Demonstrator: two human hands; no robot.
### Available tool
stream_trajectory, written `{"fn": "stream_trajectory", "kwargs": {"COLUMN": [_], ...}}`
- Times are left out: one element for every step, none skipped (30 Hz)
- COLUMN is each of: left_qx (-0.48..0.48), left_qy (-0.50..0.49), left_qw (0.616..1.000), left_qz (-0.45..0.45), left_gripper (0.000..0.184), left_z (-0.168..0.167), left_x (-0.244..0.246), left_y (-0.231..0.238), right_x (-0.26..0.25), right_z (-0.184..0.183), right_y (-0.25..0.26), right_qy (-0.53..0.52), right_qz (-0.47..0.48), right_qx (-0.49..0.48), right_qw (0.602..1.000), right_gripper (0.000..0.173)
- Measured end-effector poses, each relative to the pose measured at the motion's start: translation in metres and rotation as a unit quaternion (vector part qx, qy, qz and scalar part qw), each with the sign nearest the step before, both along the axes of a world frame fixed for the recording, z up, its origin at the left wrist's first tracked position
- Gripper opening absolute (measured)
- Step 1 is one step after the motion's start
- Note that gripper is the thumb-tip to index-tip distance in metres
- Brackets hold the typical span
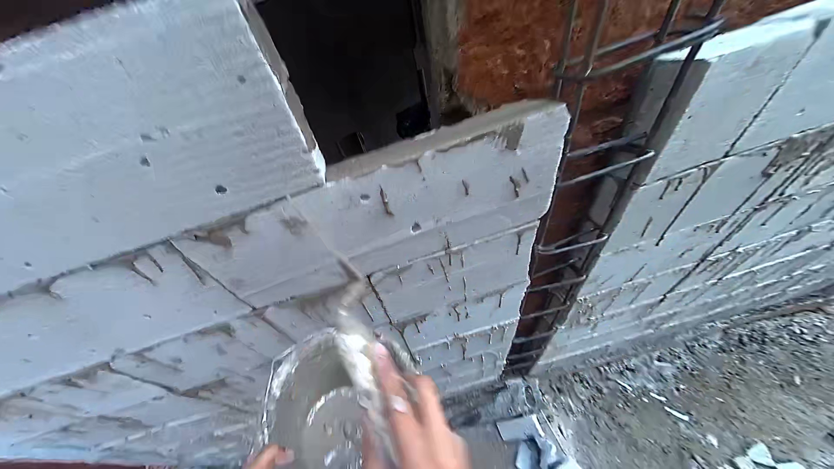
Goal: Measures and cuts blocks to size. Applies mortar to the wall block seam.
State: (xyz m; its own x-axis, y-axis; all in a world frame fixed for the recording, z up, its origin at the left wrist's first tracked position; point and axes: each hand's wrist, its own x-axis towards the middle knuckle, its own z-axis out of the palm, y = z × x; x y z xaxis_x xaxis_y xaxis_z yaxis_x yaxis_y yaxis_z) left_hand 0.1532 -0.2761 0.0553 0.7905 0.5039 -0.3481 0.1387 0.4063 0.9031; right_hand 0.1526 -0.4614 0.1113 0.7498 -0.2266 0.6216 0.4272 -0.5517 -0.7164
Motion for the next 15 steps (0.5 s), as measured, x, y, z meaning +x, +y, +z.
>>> {"fn": "stream_trajectory", "kwargs": {"left_qx": [0.025, 0.043, 0.046, 0.043, 0.042, 0.05, 0.065, 0.085, 0.109, 0.138, 0.166, 0.191, 0.212, 0.227, 0.24], "left_qy": [0.011, 0.022, 0.023, 0.02, 0.009, 0.0, -0.011, -0.019, -0.026, -0.034, -0.043, -0.051, -0.063, -0.073, -0.081], "left_qw": [1.0, 0.999, 0.998, 0.998, 0.998, 0.996, 0.993, 0.988, 0.981, 0.973, 0.964, 0.954, 0.944, 0.934, 0.925], "left_qz": [-0.01, -0.021, -0.029, -0.038, -0.055, -0.075, -0.099, -0.127, -0.156, -0.181, -0.204, -0.226, -0.246, -0.267, -0.283], "left_gripper": [0.024, 0.03, 0.039, 0.045, 0.05, 0.053, 0.054, 0.053, 0.053, 0.053, 0.053, 0.054, 0.054, 0.054, 0.054], "left_z": [-0.01, -0.015, -0.019, -0.021, -0.022, -0.024, -0.027, -0.03, -0.034, -0.038, -0.042, -0.045, -0.048, -0.05, -0.051], "left_x": [0.002, 0.002, 0.001, 0.001, 0.003, 0.007, 0.01, 0.01, 0.009, 0.009, 0.009, 0.01, 0.011, 0.013, 0.014], "left_y": [0.002, -0.003, -0.01, -0.018, -0.026, -0.034, -0.042, -0.048, -0.055, -0.063, -0.07, -0.076, -0.081, -0.084, -0.087], "right_x": [-0.021, -0.039, -0.052, -0.059, -0.06, -0.055, -0.048, -0.04, -0.034, -0.03, -0.029, -0.029, -0.03, -0.031, -0.031], "right_z": [-0.007, -0.011, -0.014, -0.018, -0.027, -0.039, -0.054, -0.067, -0.076, -0.081, -0.083, -0.082, -0.08, -0.079, -0.082], "right_y": [-0.027, -0.055, -0.08, -0.1, -0.113, -0.118, -0.117, -0.111, -0.102, -0.092, -0.084, -0.079, -0.078, -0.083, -0.093], "right_qy": [0.05, 0.109, 0.168, 0.22, 0.26, 0.295, 0.33, 0.379, 0.444, 0.497, 0.538, 0.565, 0.581, 0.584, 0.571], "right_qz": [0.027, 0.056, 0.087, 0.113, 0.129, 0.131, 0.122, 0.115, 0.114, 0.121, 0.137, 0.161, 0.187, 0.215, 0.24], "right_qx": [-0.026, -0.065, -0.11, -0.158, -0.205, -0.243, -0.27, -0.286, -0.292, -0.301, -0.318, -0.333, -0.332, -0.309, -0.264], "right_qw": [0.998, 0.99, 0.976, 0.956, 0.935, 0.915, 0.896, 0.873, 0.839, 0.805, 0.769, 0.737, 0.719, 0.719, 0.74], "right_gripper": [0.049, 0.05, 0.049, 0.048, 0.047, 0.048, 0.048, 0.046, 0.045, 0.045, 0.047, 0.05, 0.05, 0.046, 0.039]}}
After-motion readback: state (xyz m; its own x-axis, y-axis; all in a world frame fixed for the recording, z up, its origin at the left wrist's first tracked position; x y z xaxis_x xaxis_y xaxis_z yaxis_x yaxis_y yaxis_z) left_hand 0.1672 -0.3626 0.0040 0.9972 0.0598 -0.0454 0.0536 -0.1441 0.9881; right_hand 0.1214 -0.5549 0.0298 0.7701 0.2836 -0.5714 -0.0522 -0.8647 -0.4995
